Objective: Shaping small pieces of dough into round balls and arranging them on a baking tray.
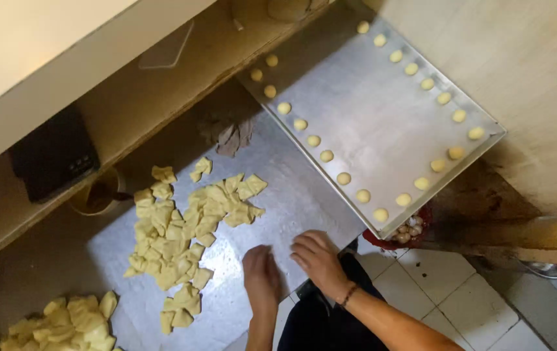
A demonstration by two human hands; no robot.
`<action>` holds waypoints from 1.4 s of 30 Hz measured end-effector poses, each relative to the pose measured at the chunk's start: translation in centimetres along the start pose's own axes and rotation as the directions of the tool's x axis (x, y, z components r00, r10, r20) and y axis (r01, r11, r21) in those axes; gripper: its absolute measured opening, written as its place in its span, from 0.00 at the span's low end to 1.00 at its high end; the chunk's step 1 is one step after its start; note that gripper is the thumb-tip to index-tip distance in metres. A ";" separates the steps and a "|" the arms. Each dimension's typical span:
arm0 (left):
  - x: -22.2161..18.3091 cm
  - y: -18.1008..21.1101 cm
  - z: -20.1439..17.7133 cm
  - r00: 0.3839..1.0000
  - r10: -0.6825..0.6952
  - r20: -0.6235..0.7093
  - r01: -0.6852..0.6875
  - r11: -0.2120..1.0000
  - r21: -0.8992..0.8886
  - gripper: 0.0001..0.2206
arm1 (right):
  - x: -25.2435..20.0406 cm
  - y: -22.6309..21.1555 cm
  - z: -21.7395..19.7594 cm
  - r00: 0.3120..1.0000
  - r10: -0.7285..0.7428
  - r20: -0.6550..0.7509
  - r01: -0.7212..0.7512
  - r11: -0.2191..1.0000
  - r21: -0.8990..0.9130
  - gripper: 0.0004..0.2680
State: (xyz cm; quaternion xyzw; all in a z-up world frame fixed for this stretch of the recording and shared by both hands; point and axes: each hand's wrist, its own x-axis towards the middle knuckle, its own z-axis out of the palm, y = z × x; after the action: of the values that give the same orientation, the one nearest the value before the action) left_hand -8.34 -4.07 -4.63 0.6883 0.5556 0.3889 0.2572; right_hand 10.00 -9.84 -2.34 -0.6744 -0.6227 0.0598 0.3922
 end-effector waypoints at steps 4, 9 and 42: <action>2.4 4.3 -3.2 0.984 0.019 0.179 -0.031 0.997 0.069 0.11 | 0.7 -0.7 -1.6 0.991 -0.047 0.122 0.048 0.999 -0.009 0.05; -1.6 1.8 -0.8 0.995 0.026 0.099 -0.030 0.999 0.043 0.14 | -0.4 -0.7 -0.3 0.983 -0.008 0.184 0.009 1.000 -0.004 0.05; 1.8 5.9 -3.2 0.960 -0.226 0.167 0.231 0.973 -0.012 0.32 | 2.3 -3.6 -2.0 0.942 0.246 0.228 -0.273 0.958 0.092 0.23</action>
State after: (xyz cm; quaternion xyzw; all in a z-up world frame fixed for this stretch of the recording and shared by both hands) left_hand -7.49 -4.10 2.24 0.6451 0.6021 0.3072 0.3563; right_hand 8.83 -8.98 2.13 -0.7149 -0.5620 0.2213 0.3523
